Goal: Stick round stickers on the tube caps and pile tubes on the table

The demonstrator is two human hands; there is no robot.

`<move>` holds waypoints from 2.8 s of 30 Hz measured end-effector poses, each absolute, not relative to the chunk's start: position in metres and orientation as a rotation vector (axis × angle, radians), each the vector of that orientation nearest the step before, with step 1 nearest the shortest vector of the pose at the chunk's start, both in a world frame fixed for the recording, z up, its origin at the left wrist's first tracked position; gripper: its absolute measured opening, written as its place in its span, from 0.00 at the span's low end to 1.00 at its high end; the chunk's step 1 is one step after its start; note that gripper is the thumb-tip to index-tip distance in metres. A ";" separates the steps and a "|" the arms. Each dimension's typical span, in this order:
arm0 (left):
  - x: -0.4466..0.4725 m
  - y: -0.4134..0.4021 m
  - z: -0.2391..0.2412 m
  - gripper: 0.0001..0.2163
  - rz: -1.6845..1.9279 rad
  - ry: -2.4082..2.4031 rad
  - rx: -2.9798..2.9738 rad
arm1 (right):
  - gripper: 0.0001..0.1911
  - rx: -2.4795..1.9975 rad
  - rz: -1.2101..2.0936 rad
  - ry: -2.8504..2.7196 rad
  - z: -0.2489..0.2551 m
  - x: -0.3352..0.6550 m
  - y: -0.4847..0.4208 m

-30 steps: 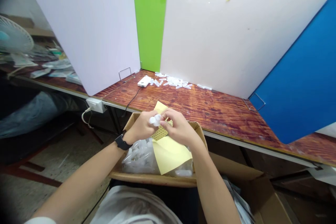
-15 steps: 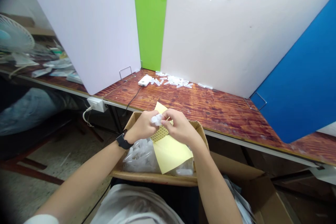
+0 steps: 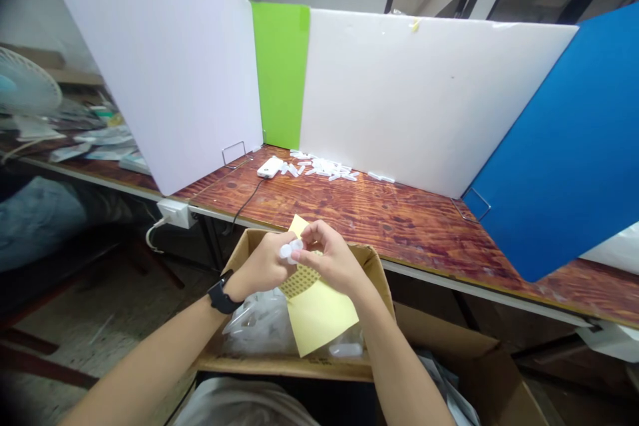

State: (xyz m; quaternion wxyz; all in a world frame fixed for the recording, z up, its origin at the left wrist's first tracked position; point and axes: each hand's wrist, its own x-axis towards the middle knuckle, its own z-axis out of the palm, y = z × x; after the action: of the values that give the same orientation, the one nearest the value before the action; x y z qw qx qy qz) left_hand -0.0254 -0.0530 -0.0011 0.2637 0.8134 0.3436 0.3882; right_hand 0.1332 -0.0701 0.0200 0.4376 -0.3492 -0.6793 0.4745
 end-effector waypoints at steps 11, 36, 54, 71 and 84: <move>-0.019 -0.037 -0.005 0.07 1.259 0.930 1.676 | 0.03 -1.041 0.583 -1.606 0.012 0.129 -0.063; -0.017 -0.042 -0.002 0.10 1.359 0.751 0.458 | 0.09 -1.329 0.146 -1.734 -0.024 0.094 -0.066; -0.020 -0.045 0.008 0.12 1.405 0.683 0.500 | 0.12 -1.270 0.085 -1.676 -0.024 0.090 -0.065; -0.023 -0.035 0.007 0.11 1.408 0.724 0.467 | 0.18 -1.212 -0.242 -1.886 -0.011 0.094 -0.061; -0.024 -0.031 -0.002 0.13 1.364 0.701 0.533 | 0.15 -1.208 0.071 -1.852 -0.015 0.096 -0.057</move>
State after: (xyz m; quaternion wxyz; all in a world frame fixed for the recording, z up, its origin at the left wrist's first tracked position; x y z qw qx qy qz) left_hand -0.0244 -0.0307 -0.0024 0.6882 0.2382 0.3132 0.6095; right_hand 0.0965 -0.0566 -0.0154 0.4484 -0.4880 -0.7483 0.0289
